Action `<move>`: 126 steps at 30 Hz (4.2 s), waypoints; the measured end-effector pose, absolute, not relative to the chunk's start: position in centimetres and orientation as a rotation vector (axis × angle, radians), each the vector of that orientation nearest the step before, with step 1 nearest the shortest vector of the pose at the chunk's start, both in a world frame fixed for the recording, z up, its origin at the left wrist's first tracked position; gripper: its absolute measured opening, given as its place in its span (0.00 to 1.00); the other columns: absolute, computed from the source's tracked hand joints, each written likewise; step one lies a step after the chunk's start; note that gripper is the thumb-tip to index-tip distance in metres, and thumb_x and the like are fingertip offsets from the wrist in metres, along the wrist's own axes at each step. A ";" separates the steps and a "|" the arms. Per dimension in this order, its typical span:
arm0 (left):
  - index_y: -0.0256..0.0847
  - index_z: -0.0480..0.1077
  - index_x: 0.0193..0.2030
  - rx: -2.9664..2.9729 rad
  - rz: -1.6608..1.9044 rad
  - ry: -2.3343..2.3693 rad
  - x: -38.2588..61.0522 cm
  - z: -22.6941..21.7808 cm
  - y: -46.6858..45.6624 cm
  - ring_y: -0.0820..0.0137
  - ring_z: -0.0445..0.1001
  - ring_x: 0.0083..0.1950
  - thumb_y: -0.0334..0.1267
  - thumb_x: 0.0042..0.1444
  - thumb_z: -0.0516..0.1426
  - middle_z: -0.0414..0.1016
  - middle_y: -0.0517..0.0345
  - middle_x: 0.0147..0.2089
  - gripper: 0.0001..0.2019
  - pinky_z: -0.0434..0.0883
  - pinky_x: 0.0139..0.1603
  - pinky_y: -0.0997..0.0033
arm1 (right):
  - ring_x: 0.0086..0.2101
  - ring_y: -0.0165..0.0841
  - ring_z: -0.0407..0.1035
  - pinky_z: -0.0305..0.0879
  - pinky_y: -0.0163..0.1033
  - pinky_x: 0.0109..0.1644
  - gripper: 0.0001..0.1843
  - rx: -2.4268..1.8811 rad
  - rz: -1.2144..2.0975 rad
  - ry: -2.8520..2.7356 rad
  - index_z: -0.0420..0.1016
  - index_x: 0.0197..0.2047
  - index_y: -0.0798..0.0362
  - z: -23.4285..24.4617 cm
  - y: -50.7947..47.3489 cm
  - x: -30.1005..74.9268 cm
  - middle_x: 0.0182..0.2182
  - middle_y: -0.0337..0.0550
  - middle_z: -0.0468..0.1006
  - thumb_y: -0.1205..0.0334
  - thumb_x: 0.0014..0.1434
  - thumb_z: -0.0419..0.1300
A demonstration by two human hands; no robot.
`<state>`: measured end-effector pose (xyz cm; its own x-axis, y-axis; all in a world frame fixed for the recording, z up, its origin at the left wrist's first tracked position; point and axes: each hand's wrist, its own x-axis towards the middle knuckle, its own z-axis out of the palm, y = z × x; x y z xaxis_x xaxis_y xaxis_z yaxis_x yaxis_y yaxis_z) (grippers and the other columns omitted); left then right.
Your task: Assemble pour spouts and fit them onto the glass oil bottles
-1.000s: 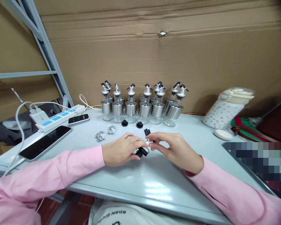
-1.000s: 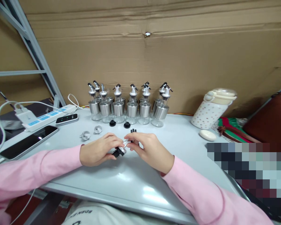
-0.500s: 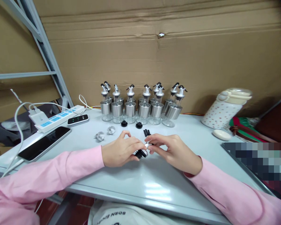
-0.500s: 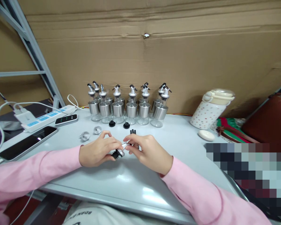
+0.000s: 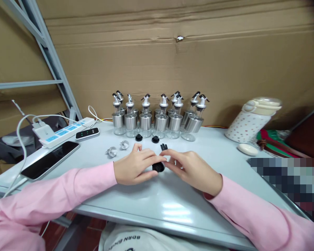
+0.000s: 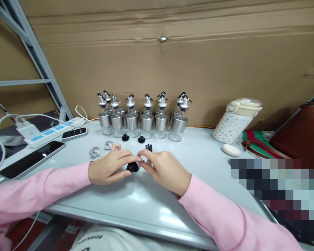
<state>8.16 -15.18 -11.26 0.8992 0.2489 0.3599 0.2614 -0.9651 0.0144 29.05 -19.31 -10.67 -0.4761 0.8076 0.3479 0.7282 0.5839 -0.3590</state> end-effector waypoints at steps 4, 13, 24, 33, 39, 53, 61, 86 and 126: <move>0.37 0.53 0.55 -3.107 -0.626 -0.543 8.2 -11.3 -15.4 0.66 0.67 0.39 0.43 0.63 0.41 0.70 0.50 0.41 0.17 0.52 0.41 0.62 | 0.22 0.26 0.68 0.63 0.30 0.27 0.15 -1.154 0.426 -2.231 0.66 0.48 0.52 -10.5 -19.7 28.5 0.24 0.37 0.75 0.66 0.57 0.51; 0.40 0.55 0.48 -3.244 -0.838 -0.747 8.4 -11.7 -15.6 0.70 0.65 0.36 0.44 0.61 0.45 0.69 0.54 0.42 0.13 0.57 0.44 0.62 | 0.31 0.28 0.69 0.69 0.33 0.35 0.16 -1.087 0.800 -2.039 0.70 0.44 0.54 -10.4 -20.2 27.4 0.32 0.40 0.76 0.70 0.52 0.52; 0.39 0.55 0.51 -3.367 -1.048 -0.771 8.4 -12.1 -15.9 0.69 0.66 0.43 0.39 0.60 0.47 0.67 0.52 0.45 0.13 0.63 0.48 0.63 | 0.32 0.28 0.69 0.70 0.35 0.39 0.15 -1.041 0.697 -2.011 0.69 0.43 0.54 -10.6 -20.2 27.3 0.33 0.40 0.75 0.70 0.49 0.55; 0.39 0.53 0.49 -3.367 -1.012 -0.755 8.7 -11.7 -16.2 0.71 0.69 0.36 0.34 0.53 0.49 0.69 0.58 0.35 0.15 0.64 0.44 0.65 | 0.28 0.28 0.66 0.66 0.34 0.33 0.13 -1.093 0.524 -2.126 0.69 0.38 0.53 -10.7 -20.2 27.3 0.28 0.37 0.72 0.72 0.46 0.55; 0.40 0.53 0.48 -3.307 -0.996 -0.735 8.6 -11.9 -16.3 0.70 0.69 0.34 0.34 0.50 0.50 0.69 0.60 0.33 0.18 0.62 0.43 0.64 | 0.28 0.27 0.64 0.64 0.33 0.33 0.13 -1.088 0.532 -2.169 0.67 0.38 0.53 -10.8 -20.4 27.3 0.28 0.37 0.72 0.71 0.46 0.54; 0.39 0.50 0.45 -3.466 -0.923 -0.952 9.2 -11.9 -17.0 0.72 0.67 0.31 0.32 0.44 0.52 0.64 0.62 0.30 0.20 0.64 0.39 0.66 | 0.25 0.27 0.59 0.56 0.32 0.28 0.11 -1.189 0.499 -2.265 0.62 0.33 0.53 -10.8 -20.7 26.8 0.27 0.36 0.69 0.71 0.42 0.54; 0.40 0.50 0.40 -3.398 -0.932 -0.881 9.3 -12.6 -17.2 0.77 0.59 0.24 0.31 0.41 0.51 0.60 0.63 0.31 0.18 0.61 0.30 0.72 | 0.24 0.25 0.57 0.53 0.31 0.28 0.10 -1.110 0.492 -2.301 0.58 0.32 0.53 -11.1 -20.9 26.7 0.26 0.35 0.66 0.71 0.44 0.54; 0.43 0.51 0.45 -3.348 -1.425 -0.695 9.0 -13.4 -16.9 0.72 0.65 0.39 0.32 0.53 0.53 0.59 0.56 0.41 0.16 0.67 0.40 0.68 | 0.27 0.26 0.64 0.61 0.32 0.32 0.11 -1.018 0.440 -2.088 0.59 0.33 0.51 -10.7 -20.2 27.2 0.27 0.35 0.71 0.71 0.45 0.56; 0.40 0.60 0.44 -3.436 -1.029 -0.707 9.3 -13.0 -16.5 0.71 0.64 0.42 0.25 0.49 0.50 0.59 0.53 0.45 0.14 0.67 0.46 0.69 | 0.29 0.32 0.66 0.56 0.34 0.33 0.07 -1.608 -0.017 -2.322 0.73 0.33 0.53 -12.4 -14.7 30.8 0.29 0.41 0.73 0.62 0.56 0.55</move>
<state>9.33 -16.49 -13.02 0.7818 0.4784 0.3999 0.2018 -0.8009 0.5637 30.83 -14.70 -12.37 -0.3183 0.9108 0.2629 0.9146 0.3680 -0.1675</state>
